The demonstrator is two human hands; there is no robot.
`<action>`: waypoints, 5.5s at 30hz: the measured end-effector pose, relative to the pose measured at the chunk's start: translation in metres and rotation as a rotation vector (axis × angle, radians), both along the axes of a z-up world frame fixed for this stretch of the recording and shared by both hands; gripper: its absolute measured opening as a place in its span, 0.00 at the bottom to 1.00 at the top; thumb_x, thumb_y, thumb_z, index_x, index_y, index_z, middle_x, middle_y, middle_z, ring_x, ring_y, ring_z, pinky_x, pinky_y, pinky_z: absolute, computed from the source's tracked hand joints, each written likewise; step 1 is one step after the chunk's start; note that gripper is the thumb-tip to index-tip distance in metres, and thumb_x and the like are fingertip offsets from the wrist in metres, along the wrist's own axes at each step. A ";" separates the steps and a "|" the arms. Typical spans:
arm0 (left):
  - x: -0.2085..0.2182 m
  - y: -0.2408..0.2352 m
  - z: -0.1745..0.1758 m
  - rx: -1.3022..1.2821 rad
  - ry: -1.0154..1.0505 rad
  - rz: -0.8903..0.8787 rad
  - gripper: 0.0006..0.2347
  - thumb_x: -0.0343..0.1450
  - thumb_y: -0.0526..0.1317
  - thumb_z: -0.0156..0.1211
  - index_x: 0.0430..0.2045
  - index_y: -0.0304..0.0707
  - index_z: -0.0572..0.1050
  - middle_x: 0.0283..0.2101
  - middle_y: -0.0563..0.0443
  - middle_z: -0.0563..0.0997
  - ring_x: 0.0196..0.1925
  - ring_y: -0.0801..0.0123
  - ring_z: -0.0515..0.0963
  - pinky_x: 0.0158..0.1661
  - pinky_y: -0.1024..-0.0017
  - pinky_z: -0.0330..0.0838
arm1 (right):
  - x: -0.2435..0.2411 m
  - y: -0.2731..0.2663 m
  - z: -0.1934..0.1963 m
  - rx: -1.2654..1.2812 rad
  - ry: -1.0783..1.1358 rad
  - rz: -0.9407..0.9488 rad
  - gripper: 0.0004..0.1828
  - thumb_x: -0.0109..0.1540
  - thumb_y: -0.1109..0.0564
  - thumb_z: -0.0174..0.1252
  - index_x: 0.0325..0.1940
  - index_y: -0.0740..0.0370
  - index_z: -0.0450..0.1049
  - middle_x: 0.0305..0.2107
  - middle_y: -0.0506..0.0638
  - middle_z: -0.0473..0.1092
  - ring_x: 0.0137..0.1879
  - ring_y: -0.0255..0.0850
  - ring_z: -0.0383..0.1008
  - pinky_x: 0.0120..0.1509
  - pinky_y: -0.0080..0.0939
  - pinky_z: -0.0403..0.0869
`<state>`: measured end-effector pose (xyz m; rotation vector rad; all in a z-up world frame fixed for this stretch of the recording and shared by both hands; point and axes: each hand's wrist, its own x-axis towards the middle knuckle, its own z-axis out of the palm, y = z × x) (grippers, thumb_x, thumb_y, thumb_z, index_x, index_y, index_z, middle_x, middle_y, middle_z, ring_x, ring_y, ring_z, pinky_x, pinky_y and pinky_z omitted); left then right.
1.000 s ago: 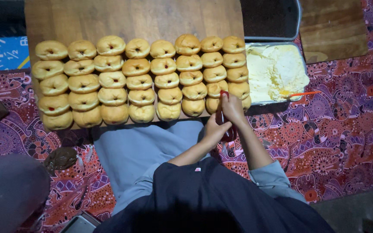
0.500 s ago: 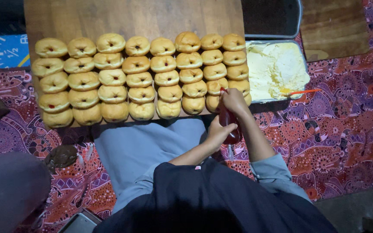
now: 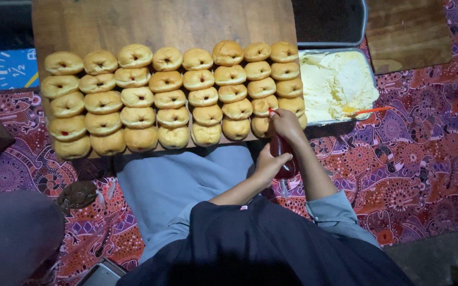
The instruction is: The person fills rows of small round buns with a dark brown paste and a red sauce using piping bags. They work systematically across a wooden board, then move the board and continue filling a new batch of buns.
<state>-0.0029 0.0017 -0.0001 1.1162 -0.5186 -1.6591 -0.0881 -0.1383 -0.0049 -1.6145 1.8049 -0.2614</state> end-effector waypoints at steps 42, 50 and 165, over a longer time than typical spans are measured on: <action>-0.016 -0.061 -0.009 -0.001 0.247 0.130 0.15 0.66 0.33 0.67 0.44 0.31 0.71 0.41 0.47 0.81 0.40 0.68 0.80 0.43 0.68 0.77 | 0.007 -0.082 0.030 0.119 0.159 0.459 0.26 0.62 0.42 0.60 0.43 0.71 0.78 0.33 0.66 0.77 0.41 0.54 0.80 0.46 0.52 0.75; -0.018 -0.066 -0.016 -0.021 0.288 0.179 0.14 0.66 0.32 0.64 0.45 0.32 0.73 0.42 0.48 0.81 0.43 0.69 0.81 0.46 0.69 0.76 | 0.004 -0.092 0.004 0.110 0.243 0.465 0.28 0.63 0.40 0.57 0.40 0.72 0.77 0.32 0.70 0.76 0.41 0.62 0.79 0.47 0.58 0.74; 0.017 -0.160 0.011 -0.061 0.100 0.332 0.18 0.64 0.36 0.70 0.46 0.32 0.74 0.44 0.47 0.83 0.44 0.68 0.82 0.47 0.69 0.77 | 0.037 -0.167 0.040 -0.064 0.116 0.272 0.20 0.61 0.46 0.63 0.40 0.69 0.77 0.32 0.63 0.78 0.38 0.49 0.80 0.43 0.49 0.75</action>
